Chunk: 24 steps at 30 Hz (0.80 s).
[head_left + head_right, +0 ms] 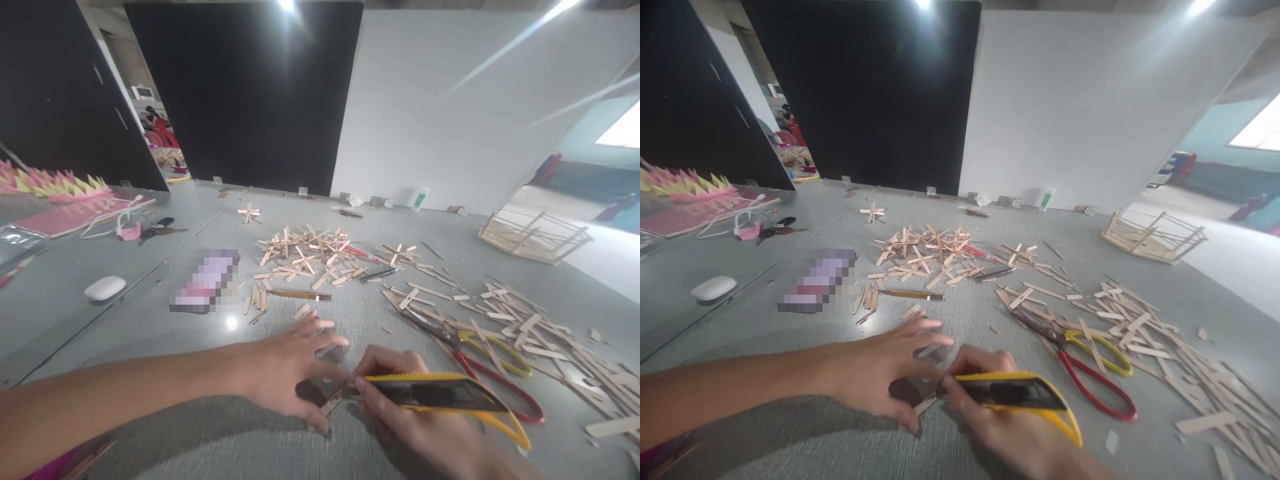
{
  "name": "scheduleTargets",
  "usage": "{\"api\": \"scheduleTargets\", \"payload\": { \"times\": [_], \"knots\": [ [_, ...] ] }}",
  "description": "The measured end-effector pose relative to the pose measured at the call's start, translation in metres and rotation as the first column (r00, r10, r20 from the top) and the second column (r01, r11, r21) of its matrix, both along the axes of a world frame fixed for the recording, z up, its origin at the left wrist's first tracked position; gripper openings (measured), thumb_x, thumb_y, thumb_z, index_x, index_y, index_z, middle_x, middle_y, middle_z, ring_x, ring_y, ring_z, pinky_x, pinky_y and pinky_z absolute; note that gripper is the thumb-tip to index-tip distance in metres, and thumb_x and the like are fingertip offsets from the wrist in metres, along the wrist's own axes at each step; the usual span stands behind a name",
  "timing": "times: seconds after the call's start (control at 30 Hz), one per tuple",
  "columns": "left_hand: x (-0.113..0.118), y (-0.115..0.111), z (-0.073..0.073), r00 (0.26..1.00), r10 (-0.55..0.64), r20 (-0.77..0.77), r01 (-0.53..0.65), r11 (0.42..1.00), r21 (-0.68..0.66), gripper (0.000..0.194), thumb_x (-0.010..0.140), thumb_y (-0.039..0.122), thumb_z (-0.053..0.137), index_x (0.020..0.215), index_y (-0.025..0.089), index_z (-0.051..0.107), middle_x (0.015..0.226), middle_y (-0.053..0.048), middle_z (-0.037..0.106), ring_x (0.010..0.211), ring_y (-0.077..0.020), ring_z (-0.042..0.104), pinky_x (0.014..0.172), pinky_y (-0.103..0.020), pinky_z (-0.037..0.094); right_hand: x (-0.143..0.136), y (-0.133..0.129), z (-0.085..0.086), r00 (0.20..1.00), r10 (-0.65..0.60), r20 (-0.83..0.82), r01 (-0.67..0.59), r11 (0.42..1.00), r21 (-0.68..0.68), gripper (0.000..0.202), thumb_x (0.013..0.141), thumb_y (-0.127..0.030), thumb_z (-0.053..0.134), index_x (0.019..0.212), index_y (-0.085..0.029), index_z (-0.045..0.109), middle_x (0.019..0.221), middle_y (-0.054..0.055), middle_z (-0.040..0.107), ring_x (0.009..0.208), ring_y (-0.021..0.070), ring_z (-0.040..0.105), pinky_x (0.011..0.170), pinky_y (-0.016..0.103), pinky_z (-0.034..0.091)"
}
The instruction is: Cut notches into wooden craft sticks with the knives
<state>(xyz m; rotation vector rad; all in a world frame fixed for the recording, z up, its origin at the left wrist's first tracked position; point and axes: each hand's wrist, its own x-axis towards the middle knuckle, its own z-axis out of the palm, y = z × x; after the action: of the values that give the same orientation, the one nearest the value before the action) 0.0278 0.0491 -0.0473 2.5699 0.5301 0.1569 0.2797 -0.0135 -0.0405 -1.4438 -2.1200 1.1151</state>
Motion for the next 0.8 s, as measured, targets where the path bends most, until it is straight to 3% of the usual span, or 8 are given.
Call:
{"api": "scheduleTargets", "payload": {
  "times": [0.17, 0.4, 0.8],
  "knots": [
    [-0.002, 0.0, -0.007, 0.999, -0.009, 0.035, 0.008, 1.0, 0.014, 0.068, 0.081, 0.065, 0.077, 0.14, 0.035, 0.06, 0.158, -0.011, 0.045, 0.151, -0.0433, 0.028, 0.121, -0.07, 0.009, -0.013, -0.011, -0.005, 0.999, -0.01, 0.036, 0.006, 0.996, 0.092, 0.035, 0.102, -0.055, 0.046, 0.083, -0.028, 0.061, 0.066, -0.001, 0.07, 0.076, 0.023, 0.068, 0.074, 0.037, 0.05],
    [-0.003, 0.002, -0.014, 0.997, -0.015, 0.073, 0.014, 1.0, 0.017, 0.069, 0.08, 0.068, 0.075, 0.138, 0.032, 0.062, 0.16, -0.013, 0.044, 0.151, -0.0424, 0.03, 0.122, -0.063, 0.017, -0.022, -0.016, -0.009, 0.997, -0.078, -0.029, 0.08, 0.993, 0.085, 0.033, 0.098, -0.053, 0.049, 0.081, -0.028, 0.064, 0.064, -0.001, 0.071, 0.063, 0.0201, 0.065, 0.077, 0.039, 0.05],
    [-0.001, 0.0, -0.014, 0.995, -0.01, 0.101, 0.01, 1.0, 0.005, 0.07, 0.082, 0.064, 0.076, 0.141, 0.03, 0.058, 0.158, -0.014, 0.044, 0.15, -0.0428, 0.029, 0.122, -0.065, 0.017, -0.024, -0.013, -0.009, 1.0, 0.028, -0.009, -0.026, 0.99, 0.139, 0.025, 0.098, -0.042, 0.054, 0.081, -0.027, 0.064, 0.065, -0.002, 0.067, 0.056, 0.0161, 0.059, 0.057, 0.031, 0.046]
  ]
}}
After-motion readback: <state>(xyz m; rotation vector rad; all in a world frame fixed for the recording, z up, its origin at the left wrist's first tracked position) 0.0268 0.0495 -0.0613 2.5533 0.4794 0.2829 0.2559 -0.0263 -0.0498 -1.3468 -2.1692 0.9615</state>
